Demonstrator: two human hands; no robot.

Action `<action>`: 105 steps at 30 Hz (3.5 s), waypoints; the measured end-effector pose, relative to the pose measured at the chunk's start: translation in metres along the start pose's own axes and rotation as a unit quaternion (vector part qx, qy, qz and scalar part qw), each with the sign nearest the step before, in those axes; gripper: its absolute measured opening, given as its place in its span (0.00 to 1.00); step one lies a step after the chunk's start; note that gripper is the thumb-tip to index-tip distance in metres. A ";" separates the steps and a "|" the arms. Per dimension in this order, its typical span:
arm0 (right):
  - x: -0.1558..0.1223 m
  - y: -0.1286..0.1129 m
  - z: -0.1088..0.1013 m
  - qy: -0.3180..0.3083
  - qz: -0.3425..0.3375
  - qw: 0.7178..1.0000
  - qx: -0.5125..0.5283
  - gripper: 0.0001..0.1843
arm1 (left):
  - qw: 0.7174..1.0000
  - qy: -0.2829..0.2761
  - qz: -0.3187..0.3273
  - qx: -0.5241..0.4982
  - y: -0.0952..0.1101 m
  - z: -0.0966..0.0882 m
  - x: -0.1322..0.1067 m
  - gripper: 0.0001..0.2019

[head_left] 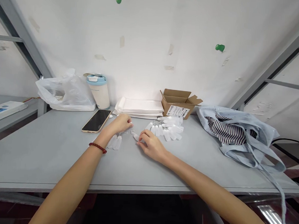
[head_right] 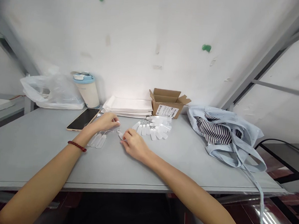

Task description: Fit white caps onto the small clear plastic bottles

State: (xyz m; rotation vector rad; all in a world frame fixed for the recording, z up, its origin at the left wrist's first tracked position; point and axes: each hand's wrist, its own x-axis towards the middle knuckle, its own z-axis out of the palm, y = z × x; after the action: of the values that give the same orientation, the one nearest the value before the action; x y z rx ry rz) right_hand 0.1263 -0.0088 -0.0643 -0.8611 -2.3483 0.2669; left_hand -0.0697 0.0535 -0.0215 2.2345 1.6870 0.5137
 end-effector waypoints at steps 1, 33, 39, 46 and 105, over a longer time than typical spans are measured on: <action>0.000 0.001 0.000 -0.001 0.018 1.000 -0.005 0.02 | 1.000 0.019 -0.001 0.005 0.003 -0.001 -0.001 0.09; -0.003 0.016 -0.011 0.124 0.064 0.989 0.057 0.06 | 0.934 -0.218 -0.005 -0.284 0.032 -0.024 -0.028 0.17; -0.003 0.016 -0.014 0.141 0.009 0.989 0.035 0.07 | 0.908 -0.250 -0.007 -0.335 0.032 -0.017 -0.027 0.20; -0.002 0.016 -0.017 0.159 -0.016 0.987 0.028 0.12 | 0.895 -0.248 -0.015 -0.372 0.035 -0.011 -0.027 0.20; 0.003 0.013 -0.040 0.118 0.152 0.970 0.149 0.16 | 0.932 -0.084 0.047 -0.350 0.054 -0.001 -0.027 0.15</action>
State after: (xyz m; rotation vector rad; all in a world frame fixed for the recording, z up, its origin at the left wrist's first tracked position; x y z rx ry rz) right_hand 0.1553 0.0023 -0.0364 -1.0371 -1.8910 0.5932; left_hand -0.0300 0.0132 -0.0001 1.7671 1.0760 0.7736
